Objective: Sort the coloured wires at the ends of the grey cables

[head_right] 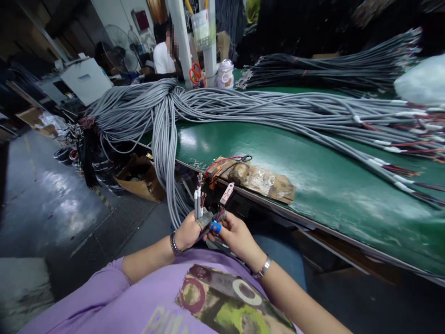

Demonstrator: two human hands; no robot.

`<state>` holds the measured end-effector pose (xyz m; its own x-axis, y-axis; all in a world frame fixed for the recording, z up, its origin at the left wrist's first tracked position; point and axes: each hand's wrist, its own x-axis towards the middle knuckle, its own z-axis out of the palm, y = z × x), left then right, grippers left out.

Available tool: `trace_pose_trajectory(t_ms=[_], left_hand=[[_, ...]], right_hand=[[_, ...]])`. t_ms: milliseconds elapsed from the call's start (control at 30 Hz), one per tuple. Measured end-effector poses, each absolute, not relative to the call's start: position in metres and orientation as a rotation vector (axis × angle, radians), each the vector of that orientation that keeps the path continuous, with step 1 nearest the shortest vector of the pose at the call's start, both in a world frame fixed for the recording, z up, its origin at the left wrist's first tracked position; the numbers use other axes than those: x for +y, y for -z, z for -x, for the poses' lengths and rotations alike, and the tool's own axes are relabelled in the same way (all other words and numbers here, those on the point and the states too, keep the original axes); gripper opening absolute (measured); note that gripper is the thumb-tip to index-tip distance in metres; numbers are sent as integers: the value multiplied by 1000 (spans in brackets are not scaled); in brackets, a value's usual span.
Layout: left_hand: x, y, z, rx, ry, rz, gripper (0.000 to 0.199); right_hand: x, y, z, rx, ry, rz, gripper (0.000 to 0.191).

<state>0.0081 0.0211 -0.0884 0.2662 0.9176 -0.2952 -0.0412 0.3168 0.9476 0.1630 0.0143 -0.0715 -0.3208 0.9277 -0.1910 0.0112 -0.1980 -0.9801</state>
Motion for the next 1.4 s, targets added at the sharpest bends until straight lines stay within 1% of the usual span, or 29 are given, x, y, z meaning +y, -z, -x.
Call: trace_pose_trajectory(t_ms=[100, 267, 433, 500, 600, 733, 833, 900, 967, 1100, 1233, 1400], left_hand=[[18, 88, -6, 1086, -791, -1109, 52], [14, 81, -4, 1016, -770, -1200, 46], [19, 72, -4, 983, -520, -1139, 46], [21, 72, -4, 989, -484, -1046, 47], [22, 72, -5, 1027, -649, -938, 46], [22, 72, -4, 1085, -941, -788, 41], [24, 72, -2, 1096, -1036, -686, 38], [25, 71, -1, 1099, -1048, -668, 37], [24, 68, -1, 1095, -1022, -689, 36], [20, 64, -6, 1077, -953, -761, 37], [18, 65, -11, 1090, -909, -828, 38], [16, 68, -12, 1131, -890, -865, 36]], right_hand=[[18, 71, -164, -1151, -1714, 1130, 42], [25, 74, -170, -1092, -1679, 1193, 42], [33, 69, -169, -1293, -1596, 1243, 38], [36, 67, -166, -1369, -1518, 1260, 36], [36, 68, -162, -1295, -1437, 1274, 38], [29, 74, -163, -1122, -1461, 1282, 42], [25, 77, -170, -988, -1444, 1258, 41], [25, 79, -176, -911, -1444, 1237, 39], [25, 80, -179, -883, -1517, 1220, 39], [25, 75, -173, -1029, -1677, 1164, 45], [27, 63, -160, -1230, -1698, 1061, 42], [32, 63, -155, -1215, -1644, 1101, 37]])
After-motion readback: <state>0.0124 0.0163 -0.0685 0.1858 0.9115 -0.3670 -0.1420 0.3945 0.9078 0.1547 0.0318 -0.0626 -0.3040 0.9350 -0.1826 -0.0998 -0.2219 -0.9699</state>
